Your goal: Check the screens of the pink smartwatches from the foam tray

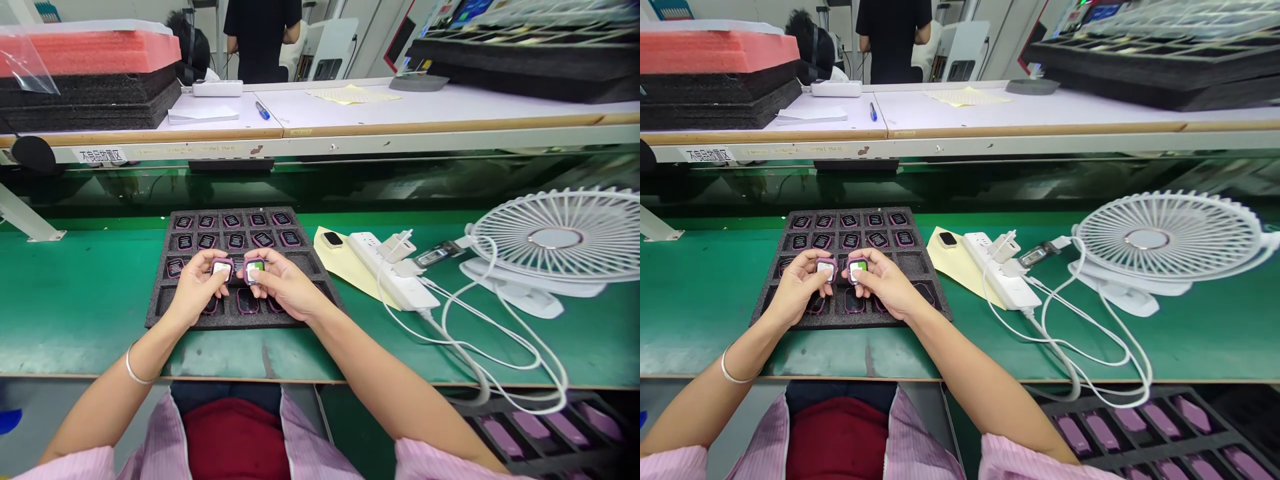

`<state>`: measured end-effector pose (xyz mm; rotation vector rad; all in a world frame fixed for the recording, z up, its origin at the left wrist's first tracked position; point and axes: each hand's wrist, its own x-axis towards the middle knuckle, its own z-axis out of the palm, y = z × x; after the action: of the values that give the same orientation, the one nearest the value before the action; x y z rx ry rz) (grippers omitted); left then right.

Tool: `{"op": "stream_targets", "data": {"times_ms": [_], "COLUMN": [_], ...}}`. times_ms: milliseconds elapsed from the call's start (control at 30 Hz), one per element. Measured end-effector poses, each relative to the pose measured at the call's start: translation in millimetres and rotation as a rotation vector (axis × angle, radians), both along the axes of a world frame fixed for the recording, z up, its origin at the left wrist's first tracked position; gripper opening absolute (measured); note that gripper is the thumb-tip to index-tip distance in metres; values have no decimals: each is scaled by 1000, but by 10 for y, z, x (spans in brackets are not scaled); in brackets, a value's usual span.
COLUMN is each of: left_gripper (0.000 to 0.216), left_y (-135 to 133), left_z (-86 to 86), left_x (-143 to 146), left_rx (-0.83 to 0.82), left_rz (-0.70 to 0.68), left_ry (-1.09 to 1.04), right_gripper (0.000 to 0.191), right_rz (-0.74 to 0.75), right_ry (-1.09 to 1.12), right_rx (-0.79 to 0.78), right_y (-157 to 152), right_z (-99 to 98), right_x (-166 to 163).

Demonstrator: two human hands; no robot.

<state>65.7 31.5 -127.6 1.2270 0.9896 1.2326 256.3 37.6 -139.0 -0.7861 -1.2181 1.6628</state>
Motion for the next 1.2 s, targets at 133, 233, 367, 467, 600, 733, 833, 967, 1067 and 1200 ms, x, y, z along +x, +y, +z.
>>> {"op": "stream_targets", "data": {"times_ms": [133,233,367,467,600,733,833,967,1067,1200], "left_gripper": [45,51,51,37,36,47,53,49,41,40], "left_y": [9,5,-5,-4,15,25,12,-10,-9,3], "left_z": [-21,-24,-15,-12,-24,-37,-28,-2,3,-3], "left_x": [3,7,9,5,-6,-7,-1,2,1,2], "left_rx": [5,2,18,11,15,32,22,1,-14,-27], "left_rz": [-13,-26,-16,3,16,10,4,-4,10,40], "left_ry": [0,-16,-11,10,7,-1,-3,19,23,12], "right_gripper": [49,52,48,41,44,48,51,48,46,51], "right_rz": [-2,-14,-22,-31,-41,-50,-77,-92,-94,-88], "right_ry": [15,23,5,-21,-27,16,18,-20,-35,-12], "right_rx": [10,19,38,17,23,38,32,11,-12,-17], "right_y": [-10,-15,-12,-1,4,-6,-8,3,14,6], "right_z": [1,9,11,-4,-9,9,15,12,5,7], "right_x": [3,3,-2,0,4,-6,-12,-12,-16,-18]}}
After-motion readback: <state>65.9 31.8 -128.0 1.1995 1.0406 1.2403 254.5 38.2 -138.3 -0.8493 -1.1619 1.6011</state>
